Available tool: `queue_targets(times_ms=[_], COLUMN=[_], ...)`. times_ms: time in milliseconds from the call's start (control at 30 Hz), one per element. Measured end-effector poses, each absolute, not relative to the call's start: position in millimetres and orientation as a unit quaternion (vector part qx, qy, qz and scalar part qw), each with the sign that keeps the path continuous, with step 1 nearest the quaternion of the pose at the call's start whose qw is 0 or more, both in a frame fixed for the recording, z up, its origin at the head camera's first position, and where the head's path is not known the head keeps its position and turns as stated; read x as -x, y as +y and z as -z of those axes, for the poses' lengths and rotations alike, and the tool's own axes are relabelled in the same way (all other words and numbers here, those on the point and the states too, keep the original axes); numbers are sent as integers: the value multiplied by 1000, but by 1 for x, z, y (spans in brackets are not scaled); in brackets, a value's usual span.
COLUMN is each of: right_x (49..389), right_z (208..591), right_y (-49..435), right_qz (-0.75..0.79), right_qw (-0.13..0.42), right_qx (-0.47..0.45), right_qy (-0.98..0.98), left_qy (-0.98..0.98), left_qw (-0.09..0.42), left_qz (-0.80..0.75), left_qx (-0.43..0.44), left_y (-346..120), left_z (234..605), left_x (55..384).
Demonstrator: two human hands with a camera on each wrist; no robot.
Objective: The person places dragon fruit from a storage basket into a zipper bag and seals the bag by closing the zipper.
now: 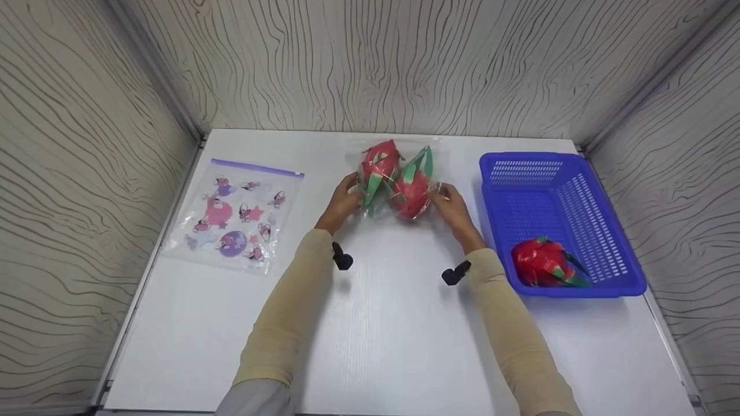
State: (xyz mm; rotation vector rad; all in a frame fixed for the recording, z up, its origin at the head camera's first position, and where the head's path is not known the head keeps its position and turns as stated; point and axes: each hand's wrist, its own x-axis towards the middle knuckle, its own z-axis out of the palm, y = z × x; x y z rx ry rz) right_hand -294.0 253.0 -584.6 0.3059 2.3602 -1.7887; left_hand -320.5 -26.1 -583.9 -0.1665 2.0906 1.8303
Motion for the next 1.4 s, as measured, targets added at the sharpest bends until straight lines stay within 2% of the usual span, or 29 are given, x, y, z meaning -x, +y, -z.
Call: queue_targets(times_ms=[267,567,667,1000,1400], right_x=[288,278,273,256,242], right_z=[578,568,564,559,566], right_y=[249,236,230,200,154], right_qz=[587,532,537,587,635], right_qw=[23,-128,-154,-106,0], right_qx=[-113,-138,-129,-54,24], right_qy=[802,826,819,801,772], left_qy=[768,769,767,777,815], left_qw=[147,97,77,34,-3], left_qz=[-623,-632,-637,-629,-578], left_qx=[25,-6,-9,1,49], left_y=[-38,-72,-85,-132,-196], left_z=[577,570,565,559,565], left_x=[316,311,309,298,279])
